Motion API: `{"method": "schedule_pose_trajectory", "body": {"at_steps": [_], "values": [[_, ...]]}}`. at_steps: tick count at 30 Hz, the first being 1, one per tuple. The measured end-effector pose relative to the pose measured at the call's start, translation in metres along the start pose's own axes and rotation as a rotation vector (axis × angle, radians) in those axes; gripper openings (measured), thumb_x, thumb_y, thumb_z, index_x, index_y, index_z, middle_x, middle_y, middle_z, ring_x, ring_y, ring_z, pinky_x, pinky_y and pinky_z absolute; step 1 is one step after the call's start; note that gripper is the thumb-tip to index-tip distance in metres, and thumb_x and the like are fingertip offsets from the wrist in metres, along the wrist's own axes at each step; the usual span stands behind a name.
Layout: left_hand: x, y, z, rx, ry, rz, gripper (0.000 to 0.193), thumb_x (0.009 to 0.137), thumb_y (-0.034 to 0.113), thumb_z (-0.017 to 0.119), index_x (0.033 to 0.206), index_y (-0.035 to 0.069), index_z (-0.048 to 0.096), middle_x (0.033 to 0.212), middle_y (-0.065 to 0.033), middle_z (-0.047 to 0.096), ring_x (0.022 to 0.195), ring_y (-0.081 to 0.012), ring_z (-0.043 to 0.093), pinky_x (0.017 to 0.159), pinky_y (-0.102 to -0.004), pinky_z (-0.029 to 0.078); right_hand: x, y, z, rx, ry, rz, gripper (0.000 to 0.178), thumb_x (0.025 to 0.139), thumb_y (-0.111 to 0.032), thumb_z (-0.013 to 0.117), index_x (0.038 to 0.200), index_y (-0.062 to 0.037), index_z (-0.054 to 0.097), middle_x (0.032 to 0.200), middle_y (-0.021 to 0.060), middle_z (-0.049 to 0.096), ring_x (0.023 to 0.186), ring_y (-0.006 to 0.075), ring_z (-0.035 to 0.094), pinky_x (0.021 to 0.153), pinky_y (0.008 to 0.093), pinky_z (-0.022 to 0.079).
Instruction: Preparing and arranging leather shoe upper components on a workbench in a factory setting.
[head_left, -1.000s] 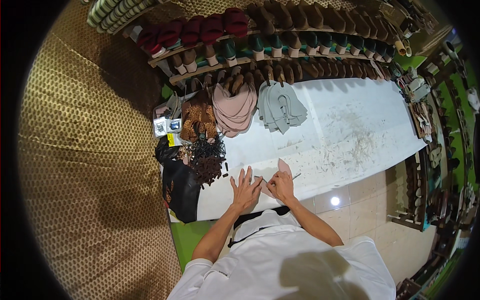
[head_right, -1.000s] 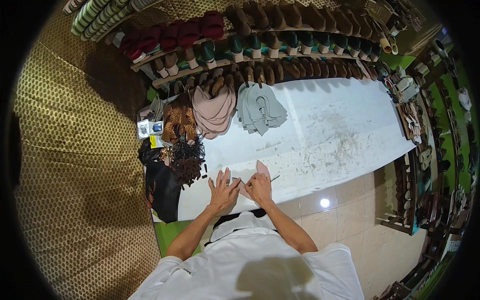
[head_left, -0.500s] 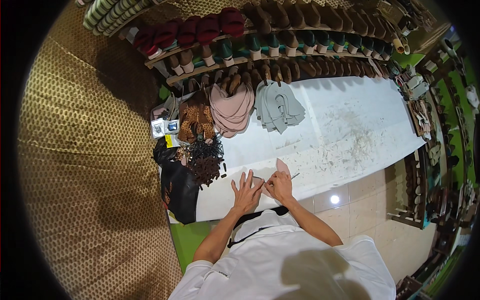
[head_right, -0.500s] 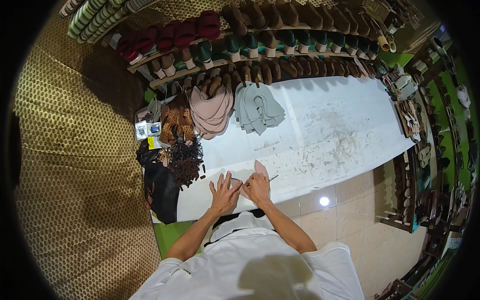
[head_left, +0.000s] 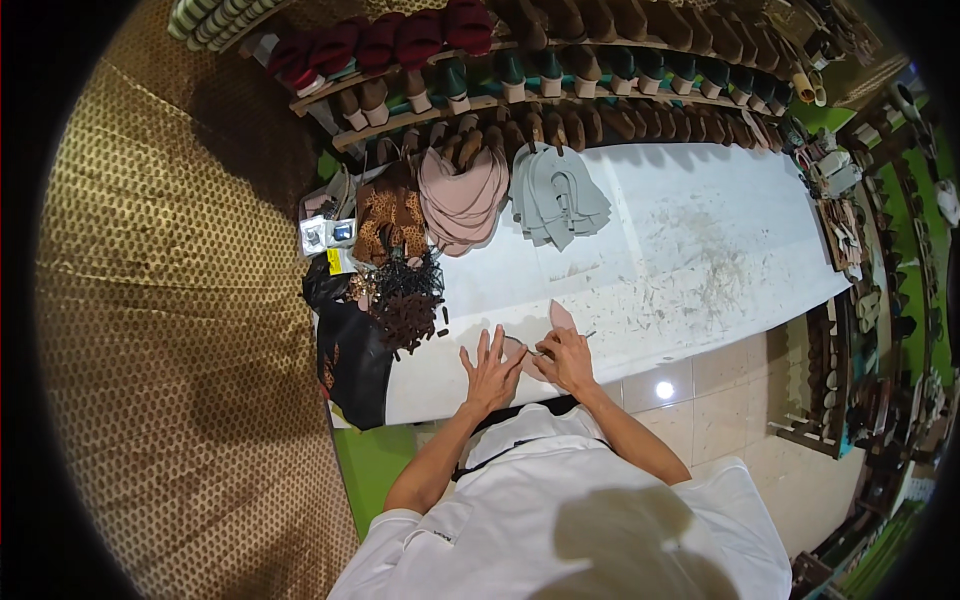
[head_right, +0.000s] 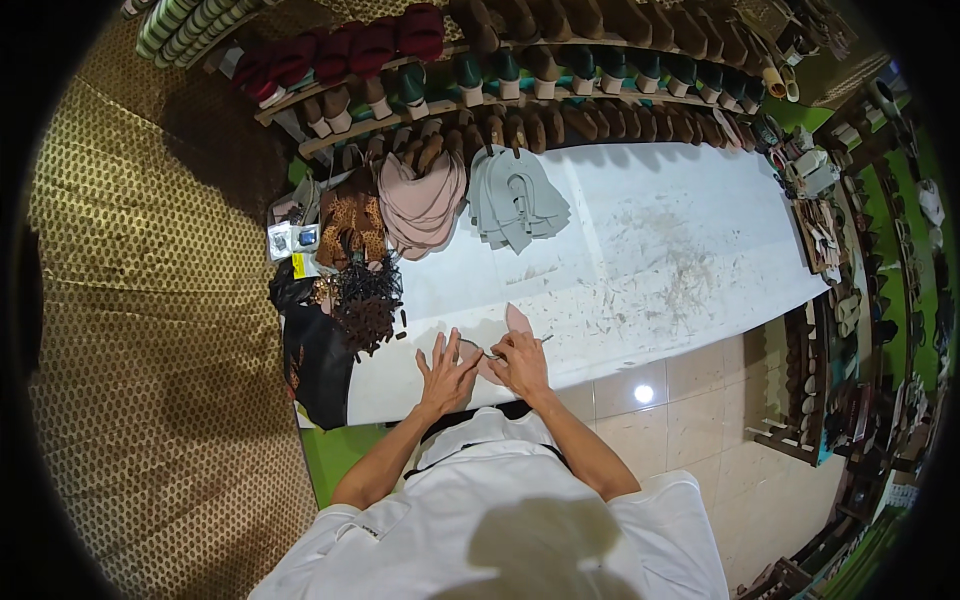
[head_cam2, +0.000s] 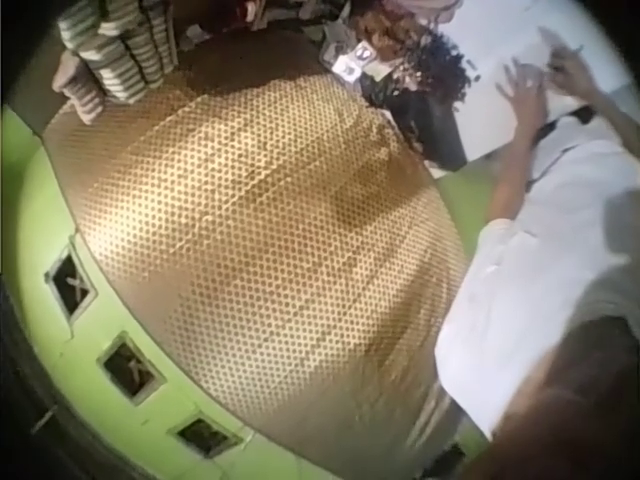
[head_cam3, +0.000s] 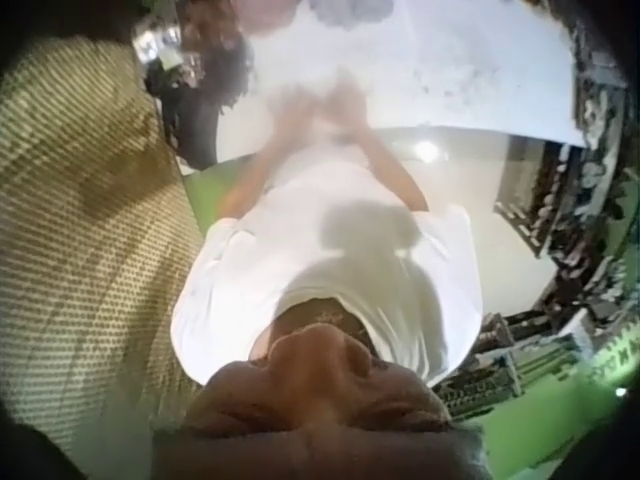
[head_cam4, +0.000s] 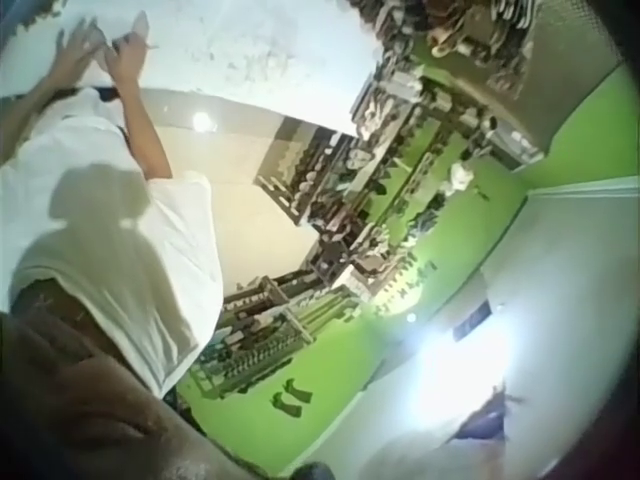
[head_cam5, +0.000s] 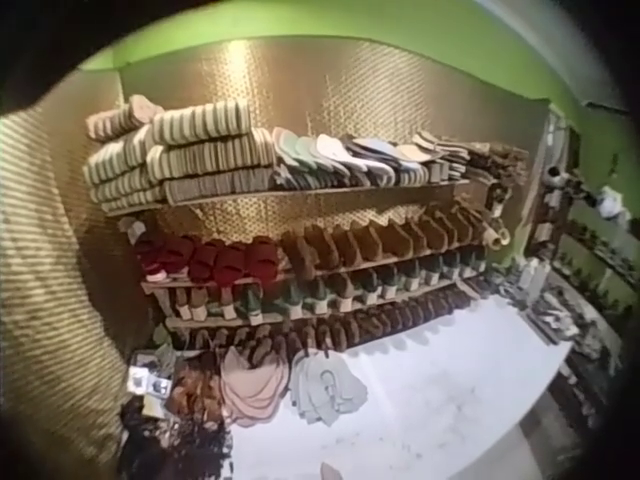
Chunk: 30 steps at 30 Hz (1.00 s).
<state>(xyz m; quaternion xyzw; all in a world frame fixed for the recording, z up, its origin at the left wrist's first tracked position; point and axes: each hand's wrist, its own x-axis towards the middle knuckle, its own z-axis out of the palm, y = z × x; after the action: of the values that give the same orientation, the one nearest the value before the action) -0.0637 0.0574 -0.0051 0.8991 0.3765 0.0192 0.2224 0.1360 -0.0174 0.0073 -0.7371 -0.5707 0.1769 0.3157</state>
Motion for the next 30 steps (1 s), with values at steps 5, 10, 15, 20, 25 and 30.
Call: {"method": "schedule_pose_trajectory", "body": {"at_steps": [5, 10, 15, 20, 25, 30], "values": [[0.001, 0.003, 0.001, 0.006, 0.040, 0.017, 0.046, 0.101, 0.029, 0.060, 0.145, 0.039, 0.058, 0.174, -0.0150, 0.017, 0.157, -0.0430, 0.016, 0.110, -0.0827, 0.010, -0.003, 0.012, -0.007, -0.028, -0.046, -0.063, 0.016, 0.081, -0.022, 0.080, 0.093, -0.0125, 0.081, 0.109, 0.0035, 0.064, 0.107, 0.0257, 0.058, 0.088, 0.0420, 0.043], [0.003, 0.009, -0.001, 0.006, 0.057, 0.024, 0.047, 0.100, 0.026, 0.060, 0.146, 0.038, 0.058, 0.174, -0.0157, 0.018, 0.157, -0.0426, 0.018, 0.110, -0.0818, 0.011, 0.001, 0.017, -0.006, -0.090, -0.109, -0.126, 0.013, 0.085, -0.020, 0.075, 0.094, -0.0116, 0.080, 0.108, 0.0023, 0.065, 0.110, 0.0257, 0.057, 0.094, 0.0427, 0.043], [0.002, 0.009, 0.000, 0.088, 0.032, 0.053, 0.048, 0.100, 0.024, 0.060, 0.146, 0.037, 0.057, 0.173, -0.0133, 0.019, 0.157, -0.0420, 0.019, 0.111, -0.0808, 0.012, 0.004, 0.023, -0.003, -0.084, -0.058, -0.210, 0.012, 0.082, -0.019, 0.075, 0.088, -0.0083, 0.075, 0.111, 0.0056, 0.065, 0.110, 0.0265, 0.057, 0.098, 0.0427, 0.041], [-0.001, 0.005, 0.005, 0.117, 0.029, 0.059, 0.050, 0.100, 0.026, 0.061, 0.148, 0.040, 0.055, 0.174, -0.0139, 0.018, 0.156, -0.0435, 0.019, 0.110, -0.0821, 0.013, 0.006, 0.020, -0.002, -0.071, -0.048, -0.226, 0.009, 0.077, -0.016, 0.072, 0.081, -0.0075, 0.072, 0.113, 0.0070, 0.065, 0.113, 0.0280, 0.057, 0.103, 0.0440, 0.040], [0.000, 0.004, 0.005, 0.147, 0.040, 0.070, 0.051, 0.100, 0.026, 0.061, 0.149, 0.040, 0.054, 0.173, -0.0140, 0.021, 0.156, -0.0425, 0.021, 0.112, -0.0801, 0.012, 0.006, 0.016, -0.003, -0.028, -0.033, -0.163, 0.011, 0.075, -0.016, 0.073, 0.076, -0.0054, 0.072, 0.110, 0.0088, 0.064, 0.113, 0.0296, 0.057, 0.107, 0.0478, 0.039], [0.003, 0.009, 0.000, 0.141, 0.039, 0.101, 0.052, 0.100, 0.025, 0.060, 0.149, 0.040, 0.054, 0.172, -0.0139, 0.022, 0.156, -0.0416, 0.021, 0.114, -0.0780, 0.010, 0.007, 0.020, -0.001, -0.031, -0.049, -0.154, 0.010, 0.074, -0.016, 0.073, 0.076, -0.0057, 0.073, 0.110, 0.0086, 0.065, 0.113, 0.0294, 0.057, 0.107, 0.0471, 0.039]]}}
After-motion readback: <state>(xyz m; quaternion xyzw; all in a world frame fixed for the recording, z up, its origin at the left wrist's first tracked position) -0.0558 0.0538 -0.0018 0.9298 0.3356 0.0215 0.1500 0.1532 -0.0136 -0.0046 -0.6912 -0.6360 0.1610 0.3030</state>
